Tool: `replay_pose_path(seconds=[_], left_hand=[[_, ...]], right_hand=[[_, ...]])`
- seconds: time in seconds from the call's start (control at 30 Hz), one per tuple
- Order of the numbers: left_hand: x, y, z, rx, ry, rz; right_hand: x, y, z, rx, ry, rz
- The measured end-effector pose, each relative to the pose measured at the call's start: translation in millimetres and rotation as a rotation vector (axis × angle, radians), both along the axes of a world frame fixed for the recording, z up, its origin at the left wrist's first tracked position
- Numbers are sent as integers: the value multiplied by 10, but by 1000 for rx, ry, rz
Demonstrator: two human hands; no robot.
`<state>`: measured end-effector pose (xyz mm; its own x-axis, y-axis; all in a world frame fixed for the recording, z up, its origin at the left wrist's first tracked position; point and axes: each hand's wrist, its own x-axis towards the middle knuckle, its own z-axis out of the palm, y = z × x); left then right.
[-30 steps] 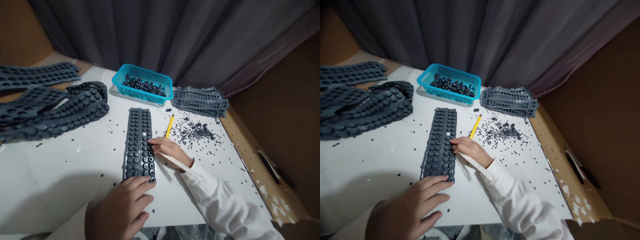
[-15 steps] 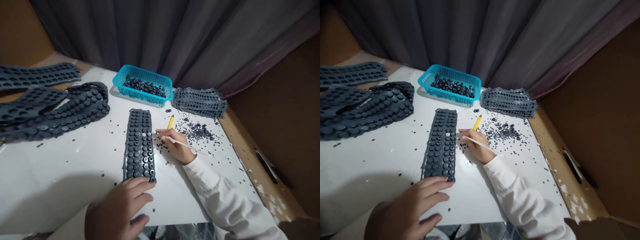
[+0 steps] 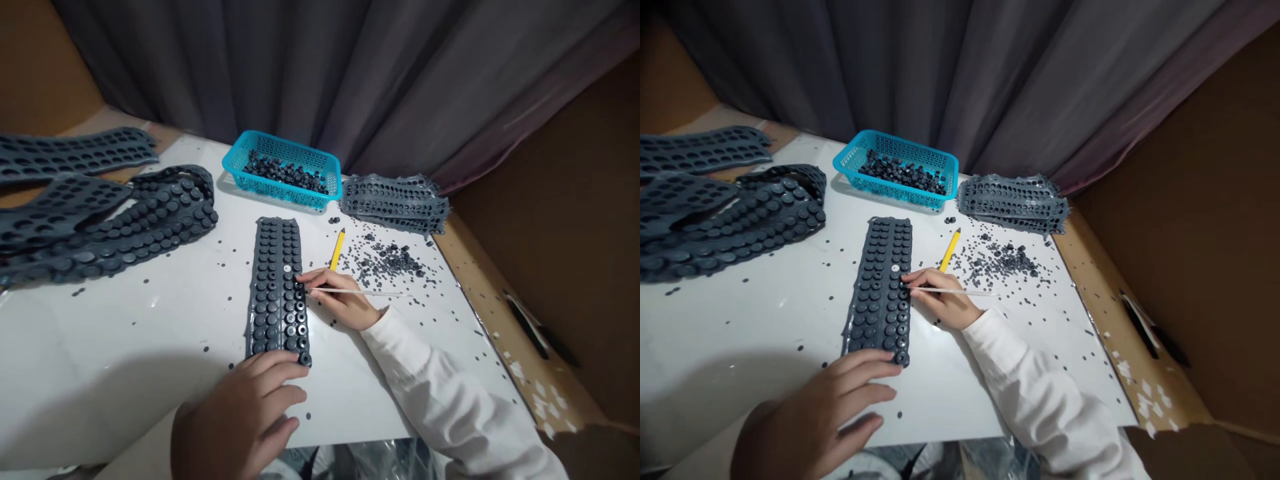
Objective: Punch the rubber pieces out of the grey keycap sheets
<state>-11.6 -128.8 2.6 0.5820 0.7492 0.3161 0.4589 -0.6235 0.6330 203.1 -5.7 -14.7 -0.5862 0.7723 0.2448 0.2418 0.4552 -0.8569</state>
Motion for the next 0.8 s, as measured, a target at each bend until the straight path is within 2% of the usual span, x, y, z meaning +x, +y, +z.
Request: replay_pose_path(seconds=[0.07,0.13,0.23,0.33,0.43,0.53,0.8], left_hand=[[-68,-4,65,37,-19,85],[-151,87,177,45,45,152],[-194,452,311,23,203,167],[-84,938,260,-37,232,110],[59,1268,86,-11,253,170],[108,1350,-31,-16,247,166],[84,1326,-99,-64,199,144]], right_hand=[[2,-8,-16,40,-2,2],[2,-18,-27,81,-4,7],[5,-34,-35,110,8,5],[18,-47,-40,78,69,-99],[35,-48,-47,20,124,-204],[40,-37,-54,7,132,-178],[21,-4,-37,1,69,-48]])
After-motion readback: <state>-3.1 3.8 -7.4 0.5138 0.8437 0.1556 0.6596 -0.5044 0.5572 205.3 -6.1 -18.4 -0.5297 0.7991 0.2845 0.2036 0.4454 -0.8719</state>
